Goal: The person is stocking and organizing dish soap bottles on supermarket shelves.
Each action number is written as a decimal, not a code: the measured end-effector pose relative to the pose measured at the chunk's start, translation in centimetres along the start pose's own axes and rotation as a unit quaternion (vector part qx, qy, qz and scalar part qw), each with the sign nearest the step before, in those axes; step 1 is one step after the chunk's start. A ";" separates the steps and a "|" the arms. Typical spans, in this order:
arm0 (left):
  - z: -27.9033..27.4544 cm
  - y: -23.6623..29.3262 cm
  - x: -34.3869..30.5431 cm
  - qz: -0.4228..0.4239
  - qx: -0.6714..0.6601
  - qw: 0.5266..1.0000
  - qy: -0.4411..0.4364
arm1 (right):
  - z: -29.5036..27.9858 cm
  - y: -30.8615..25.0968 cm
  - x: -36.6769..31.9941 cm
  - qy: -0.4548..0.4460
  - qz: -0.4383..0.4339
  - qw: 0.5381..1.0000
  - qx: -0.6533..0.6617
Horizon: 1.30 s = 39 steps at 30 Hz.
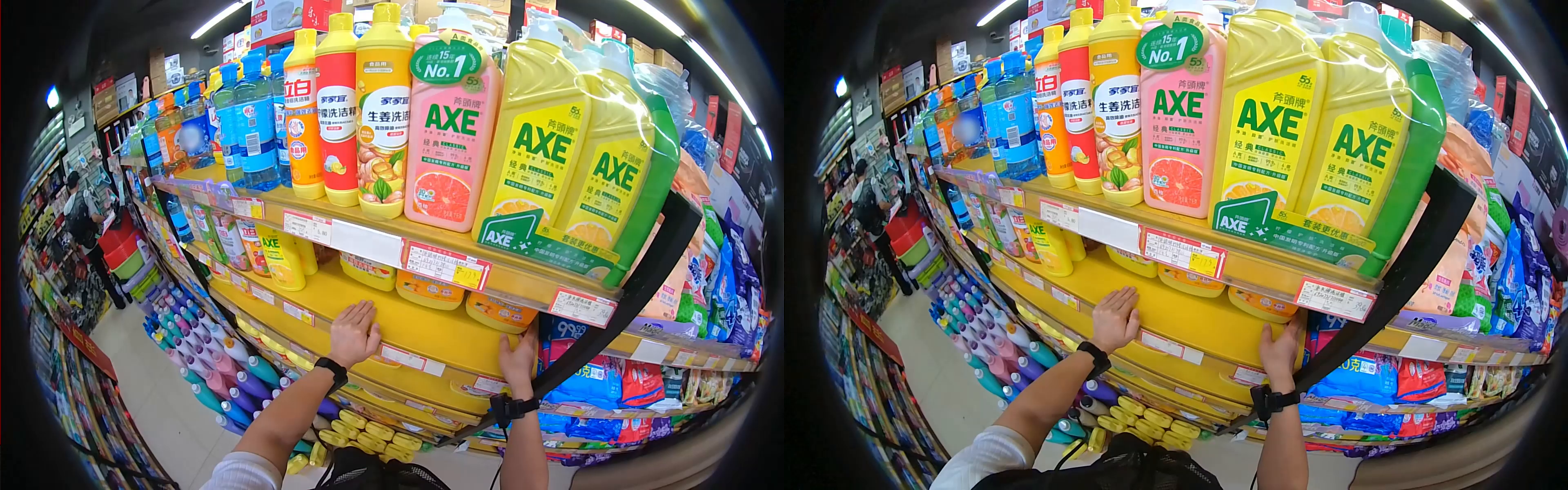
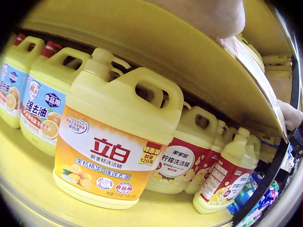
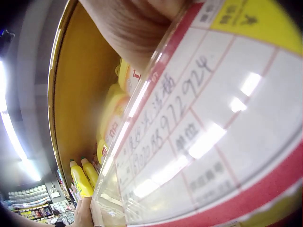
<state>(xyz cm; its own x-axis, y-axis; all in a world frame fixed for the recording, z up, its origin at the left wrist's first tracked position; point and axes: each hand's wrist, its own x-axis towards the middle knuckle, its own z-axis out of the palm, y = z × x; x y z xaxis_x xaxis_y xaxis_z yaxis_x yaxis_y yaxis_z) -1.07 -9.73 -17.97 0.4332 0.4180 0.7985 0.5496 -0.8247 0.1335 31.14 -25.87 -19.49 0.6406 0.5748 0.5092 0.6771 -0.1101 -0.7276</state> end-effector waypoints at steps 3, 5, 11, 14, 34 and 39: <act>0.0 0.0 0.0 0.000 0.002 1.000 0.000 | 0.2 0.3 0.0 0.007 -0.013 1.000 0.009; 0.0 0.0 0.0 -0.001 0.003 1.000 -0.001 | 0.2 0.3 0.1 0.006 -0.005 1.000 -0.001; 0.1 -0.1 0.0 -0.002 0.006 1.000 -0.002 | 0.5 0.9 0.1 0.010 -0.003 1.000 -0.021; 0.1 -0.1 -0.1 -0.004 0.004 1.000 -0.002 | 0.4 0.9 0.1 0.007 -0.006 1.000 -0.025; 0.0 0.1 0.0 -0.008 0.000 1.000 0.002 | 0.3 0.8 0.1 0.009 -0.028 0.999 -0.014; -0.2 -0.2 0.0 -0.005 -0.015 1.000 -0.022 | 0.4 1.0 0.1 0.020 -0.046 0.998 -0.033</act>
<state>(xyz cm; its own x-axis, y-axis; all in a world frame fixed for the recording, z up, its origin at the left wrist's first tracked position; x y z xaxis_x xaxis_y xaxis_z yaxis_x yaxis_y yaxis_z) -1.33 -9.65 -17.88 0.4601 0.4416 0.7702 0.5319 -0.8317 0.1591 31.69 -25.59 -20.35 0.5879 0.5519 0.5914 0.7553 -0.1127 -0.6456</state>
